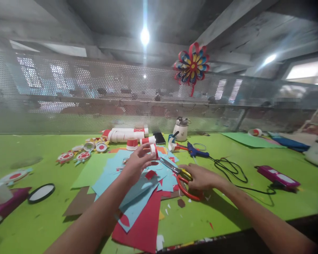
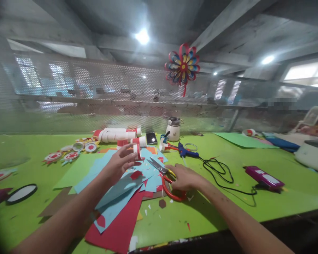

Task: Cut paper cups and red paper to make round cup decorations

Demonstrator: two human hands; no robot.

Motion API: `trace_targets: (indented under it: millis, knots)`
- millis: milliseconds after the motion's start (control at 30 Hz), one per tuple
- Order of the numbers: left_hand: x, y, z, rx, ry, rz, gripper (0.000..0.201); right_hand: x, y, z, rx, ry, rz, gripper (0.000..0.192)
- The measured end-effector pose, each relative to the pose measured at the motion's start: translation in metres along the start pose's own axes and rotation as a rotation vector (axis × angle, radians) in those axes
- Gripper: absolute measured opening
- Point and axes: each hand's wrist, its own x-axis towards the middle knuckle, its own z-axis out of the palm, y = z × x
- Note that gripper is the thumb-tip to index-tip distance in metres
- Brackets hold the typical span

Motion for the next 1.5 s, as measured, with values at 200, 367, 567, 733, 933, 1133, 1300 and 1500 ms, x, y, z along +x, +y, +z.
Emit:
trace_targets:
  millis: [200, 367, 567, 733, 933, 1133, 1300, 1500]
  knots:
    - [-0.008, 0.013, 0.009, -0.073, -0.034, 0.032, 0.055, 0.001, -0.01, -0.002, 0.015, -0.049, 0.031, 0.074]
    - [-0.004, 0.015, 0.005, -0.166, -0.031, 0.04, 0.048, 0.008, -0.012, 0.006, 0.067, 0.05, 0.126, 0.058]
    - [-0.004, 0.018, 0.006, -0.191, -0.028, 0.035, 0.047, -0.003, -0.006, 0.003, 0.209, 0.127, 0.16, 0.039]
    - [-0.007, 0.022, 0.012, -0.074, 0.073, 0.138, 0.051, -0.023, -0.019, -0.019, 0.703, 0.198, -0.06, 0.062]
    - [-0.01, 0.022, 0.014, 0.037, 0.132, 0.125, 0.047, -0.011, -0.07, -0.043, 1.02, 0.296, -0.335, 0.04]
    - [-0.002, 0.01, 0.008, -0.043, 0.129, 0.119, 0.038, 0.003, -0.079, -0.008, 0.908, 0.32, -0.383, 0.036]
    - [-0.004, 0.005, 0.009, -0.019, 0.106, 0.115, 0.033, -0.008, -0.077, 0.002, 0.755, 0.431, -0.421, 0.037]
    - [-0.009, 0.006, 0.018, -0.016, 0.146, 0.124, 0.04, -0.014, -0.08, -0.002, 0.699, 0.423, -0.432, 0.039]
